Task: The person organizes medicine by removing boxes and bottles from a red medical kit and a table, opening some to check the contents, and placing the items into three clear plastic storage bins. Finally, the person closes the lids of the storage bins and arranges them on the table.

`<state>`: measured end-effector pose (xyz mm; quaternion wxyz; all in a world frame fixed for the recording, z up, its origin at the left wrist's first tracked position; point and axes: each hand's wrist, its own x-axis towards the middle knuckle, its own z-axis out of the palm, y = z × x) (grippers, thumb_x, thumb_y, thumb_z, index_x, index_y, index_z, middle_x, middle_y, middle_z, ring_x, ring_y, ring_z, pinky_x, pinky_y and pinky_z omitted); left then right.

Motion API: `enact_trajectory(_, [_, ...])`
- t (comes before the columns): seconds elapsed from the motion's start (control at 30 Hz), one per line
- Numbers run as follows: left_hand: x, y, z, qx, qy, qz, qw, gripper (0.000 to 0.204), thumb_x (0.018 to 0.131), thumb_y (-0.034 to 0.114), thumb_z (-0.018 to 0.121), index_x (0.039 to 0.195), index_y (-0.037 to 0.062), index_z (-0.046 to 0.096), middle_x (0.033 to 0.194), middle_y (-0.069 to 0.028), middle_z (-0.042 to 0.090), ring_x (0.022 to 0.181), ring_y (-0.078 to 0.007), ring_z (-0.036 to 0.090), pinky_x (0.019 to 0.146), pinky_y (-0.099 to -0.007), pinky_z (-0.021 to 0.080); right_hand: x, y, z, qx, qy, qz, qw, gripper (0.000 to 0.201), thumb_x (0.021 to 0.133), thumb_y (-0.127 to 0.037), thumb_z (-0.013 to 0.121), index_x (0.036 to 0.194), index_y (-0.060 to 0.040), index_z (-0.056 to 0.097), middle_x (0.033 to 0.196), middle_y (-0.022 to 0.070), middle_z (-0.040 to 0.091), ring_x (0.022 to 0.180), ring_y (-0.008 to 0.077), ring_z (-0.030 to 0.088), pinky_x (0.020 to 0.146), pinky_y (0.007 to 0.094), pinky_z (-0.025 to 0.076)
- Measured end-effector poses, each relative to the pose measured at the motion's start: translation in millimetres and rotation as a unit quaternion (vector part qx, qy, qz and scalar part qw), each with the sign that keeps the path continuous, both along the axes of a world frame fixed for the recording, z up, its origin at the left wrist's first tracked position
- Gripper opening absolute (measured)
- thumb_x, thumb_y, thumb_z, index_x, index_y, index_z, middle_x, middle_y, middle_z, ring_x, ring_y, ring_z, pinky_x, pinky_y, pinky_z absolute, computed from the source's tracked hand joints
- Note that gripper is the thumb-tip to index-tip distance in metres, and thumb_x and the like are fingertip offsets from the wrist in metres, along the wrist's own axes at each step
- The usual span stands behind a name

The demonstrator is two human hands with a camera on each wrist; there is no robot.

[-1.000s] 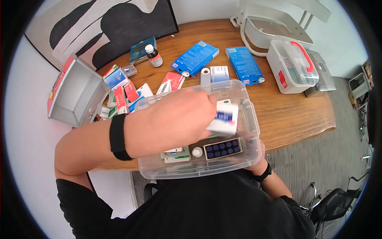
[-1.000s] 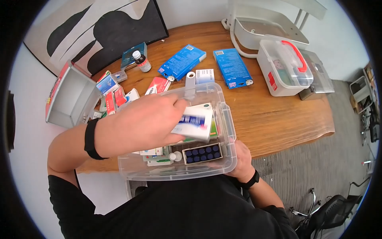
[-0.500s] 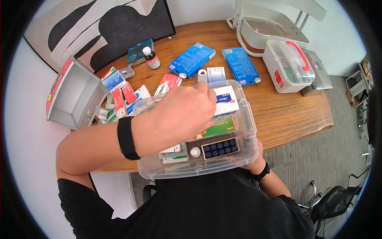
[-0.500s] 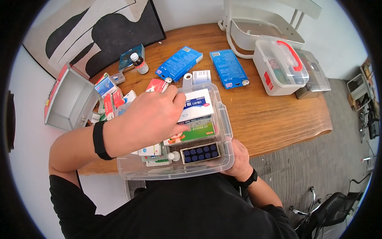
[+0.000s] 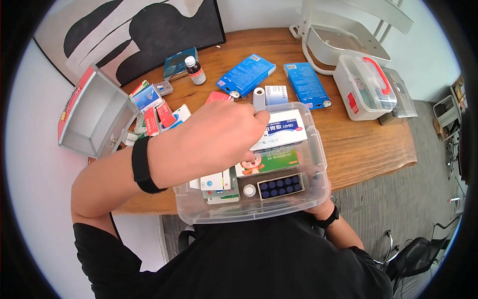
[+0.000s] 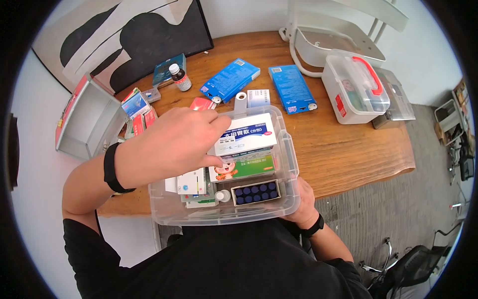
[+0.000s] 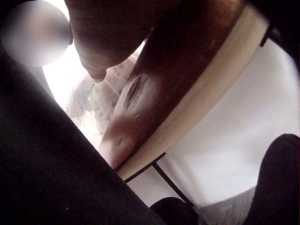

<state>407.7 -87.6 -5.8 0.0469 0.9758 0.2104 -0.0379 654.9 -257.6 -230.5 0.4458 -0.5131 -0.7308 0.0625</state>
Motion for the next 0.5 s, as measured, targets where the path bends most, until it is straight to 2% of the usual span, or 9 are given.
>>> enact_trajectory(0.13, [-25, -3, 24, 0.045, -0.013, 0.044, 0.998, 0.05, 0.084, 0.028, 0.093, 0.117, 0.0026, 0.064, 0.103, -0.0137, 0.072, 0.093, -0.0352, 0.075, 0.075, -0.0462, 0.058, 1, 4, -2, 0.023, -0.02, 0.001, 1.0, 0.083, 0.071, -0.043, 0.102, 0.134, 0.0007, 0.07, 0.111, 0.0133, 0.076, 0.094, 0.0334, 0.077, 0.083, 0.0415, 0.062])
enact_trajectory(0.17, [-40, 0, 23, 0.078, -0.066, 0.043, 0.994, 0.047, 0.083, 0.027, 0.093, 0.116, 0.0065, 0.066, 0.1, -0.0105, 0.071, 0.088, -0.0325, 0.073, 0.072, -0.0435, 0.057, 1, 3, -1, 0.006, -0.02, -0.004, 1.0, 0.08, 0.072, -0.043, 0.102, 0.132, 0.0002, 0.071, 0.111, 0.013, 0.077, 0.094, 0.0325, 0.078, 0.083, 0.0411, 0.062])
enact_trajectory(0.2, [-56, 3, 26, 0.081, -0.065, 0.045, 0.994, 0.047, 0.083, 0.027, 0.093, 0.116, 0.0065, 0.066, 0.1, -0.0105, 0.071, 0.088, -0.0325, 0.073, 0.072, -0.0435, 0.057, 1, 3, -3, 0.008, -0.019, -0.002, 1.0, 0.08, 0.072, -0.043, 0.102, 0.132, 0.0002, 0.071, 0.111, 0.013, 0.077, 0.094, 0.0325, 0.078, 0.083, 0.0411, 0.062])
enact_trajectory(0.27, [-78, 8, 29, 0.047, -0.082, 0.104, 0.99, 0.044, 0.083, 0.025, 0.093, 0.114, 0.0064, 0.068, 0.095, -0.0093, 0.068, 0.084, -0.029, 0.071, 0.07, -0.0405, 0.056, 2, 3, -7, -0.003, 0.016, 0.002, 1.0, 0.079, 0.071, -0.043, 0.102, 0.13, -0.0006, 0.071, 0.112, 0.0134, 0.078, 0.094, 0.0326, 0.079, 0.083, 0.0407, 0.063])
enact_trajectory(0.3, [-80, 7, 28, 0.049, -0.083, 0.107, 0.99, 0.044, 0.083, 0.025, 0.093, 0.114, 0.0064, 0.068, 0.095, -0.0093, 0.068, 0.084, -0.029, 0.071, 0.07, -0.0405, 0.056, 3, 1, -11, -0.007, -0.02, -0.015, 1.0, 0.08, 0.069, -0.044, 0.103, 0.129, -0.0013, 0.071, 0.113, 0.0132, 0.078, 0.095, 0.0329, 0.08, 0.084, 0.0402, 0.064])
enact_trajectory(0.4, [-78, -2, 21, 0.061, -0.058, 0.004, 0.996, 0.04, 0.08, 0.02, 0.09, 0.113, 0.0087, 0.069, 0.104, -0.0056, 0.068, 0.092, -0.0221, 0.07, 0.071, -0.0356, 0.055, 2, 5, -16, 0.029, -0.028, -0.011, 0.999, 0.081, 0.069, -0.045, 0.103, 0.129, -0.0018, 0.07, 0.111, 0.012, 0.079, 0.093, 0.0312, 0.08, 0.082, 0.0399, 0.064])
enact_trajectory(0.43, [-67, -1, 16, 0.108, -0.069, -0.061, 0.99, 0.038, 0.082, 0.019, 0.086, 0.114, 0.0087, 0.069, 0.109, -0.0048, 0.067, 0.097, -0.0217, 0.069, 0.074, -0.0353, 0.055, 0, 0, -10, 0.002, -0.045, -0.032, 0.998, 0.084, 0.07, -0.048, 0.103, 0.131, -0.0018, 0.069, 0.117, 0.0134, 0.077, 0.1, 0.033, 0.078, 0.087, 0.0418, 0.062])
enact_trajectory(0.47, [-48, 2, 12, 0.152, -0.08, -0.124, 0.977, 0.035, 0.084, 0.018, 0.082, 0.115, 0.0088, 0.068, 0.113, -0.004, 0.066, 0.102, -0.0213, 0.068, 0.078, -0.035, 0.055, 1, -3, -17, -0.007, -0.048, -0.024, 0.999, 0.084, 0.07, -0.048, 0.103, 0.131, -0.0018, 0.069, 0.117, 0.0134, 0.077, 0.1, 0.033, 0.078, 0.087, 0.0418, 0.062])
enact_trajectory(0.5, [-28, 4, 8, 0.164, -0.077, -0.167, 0.969, 0.033, 0.086, 0.016, 0.078, 0.116, 0.0076, 0.068, 0.114, -0.0037, 0.065, 0.105, -0.0212, 0.067, 0.081, -0.0353, 0.054, 4, -7, -32, -0.014, 0.001, -0.026, 1.0, 0.086, 0.07, -0.049, 0.103, 0.133, -0.0017, 0.068, 0.121, 0.0146, 0.075, 0.106, 0.0337, 0.075, 0.092, 0.0429, 0.061])
